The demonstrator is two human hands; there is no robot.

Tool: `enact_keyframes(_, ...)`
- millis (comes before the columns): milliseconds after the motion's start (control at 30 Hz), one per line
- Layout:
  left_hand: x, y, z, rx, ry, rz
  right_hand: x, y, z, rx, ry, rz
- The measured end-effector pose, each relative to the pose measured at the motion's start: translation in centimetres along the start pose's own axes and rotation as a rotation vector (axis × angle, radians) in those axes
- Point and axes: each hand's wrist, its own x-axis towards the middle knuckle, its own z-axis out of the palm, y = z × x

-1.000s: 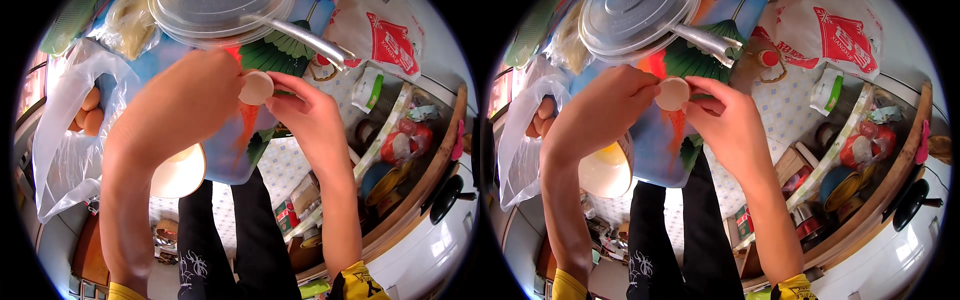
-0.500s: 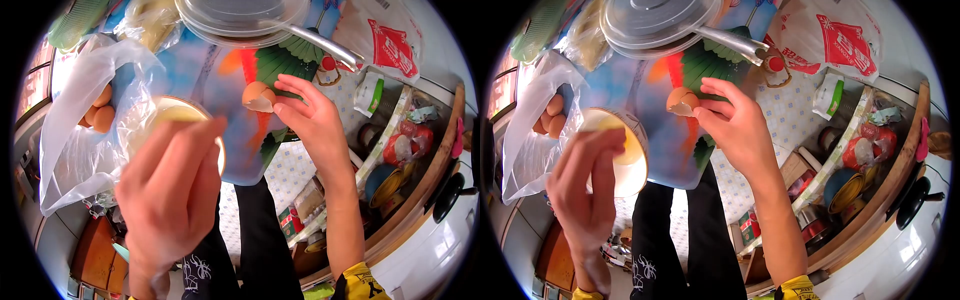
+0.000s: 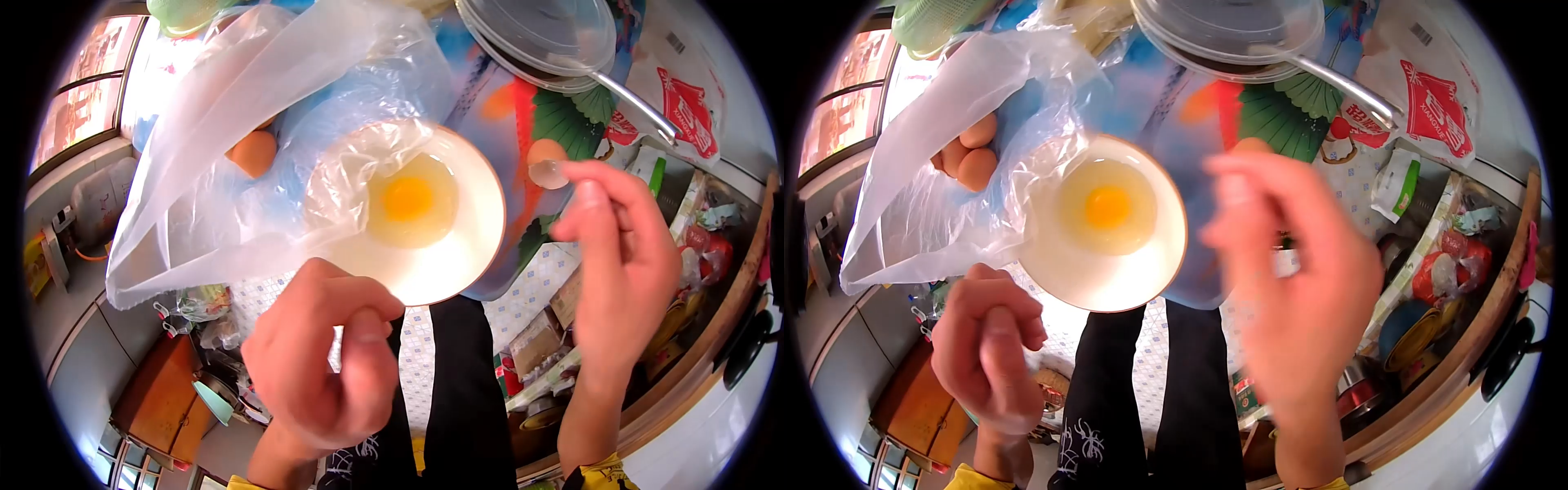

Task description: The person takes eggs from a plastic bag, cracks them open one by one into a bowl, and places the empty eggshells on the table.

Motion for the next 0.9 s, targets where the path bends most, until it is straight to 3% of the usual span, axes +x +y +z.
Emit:
enact_keyframes(100, -0.5, -1.2, -0.7, -0.079, 0.082, 0.006, 0.9, -2.9, 4.7, -0.025, -0.201, -0.631)
enact_keyframes(133, -0.6, -1.0, -0.9, -0.080, 0.087, 0.010, 1.8, -3.0, 6.7, -0.065, -0.256, -0.729)
enact_keyframes(200, -0.9, -0.5, -0.8, -0.098, 0.197, -0.228, 3.1, -3.8, 9.1, -0.215, -0.454, -0.733)
enact_keyframes(267, -1.5, -1.6, -1.2, -0.147, 0.220, -0.293, 5.1, -4.2, 12.1, -0.307, -0.633, -0.720)
enact_keyframes(333, -2.2, -2.7, -2.0, -0.114, 0.200, -0.284, 7.4, -2.3, 18.7, -0.090, 0.147, -1.093)
enact_keyframes(433, -3.2, -3.4, -2.1, -0.155, 0.198, -0.250, 10.0, -0.2, 21.5, -0.448, 0.036, -0.986)
enact_keyframes(533, -3.7, -3.8, -1.7, -0.234, 0.199, -0.257, 10.3, 1.3, 22.9, -0.572, -0.018, -0.939)
enact_keyframes(767, -4.1, -4.5, -1.2, -0.283, 0.211, -0.238, 9.3, 1.6, 22.2, -0.568, -0.079, -0.921)
enact_keyframes(900, -5.1, -4.9, -1.0, -0.313, 0.275, -0.289, 7.5, -1.0, 18.4, -0.414, -0.141, -0.925)
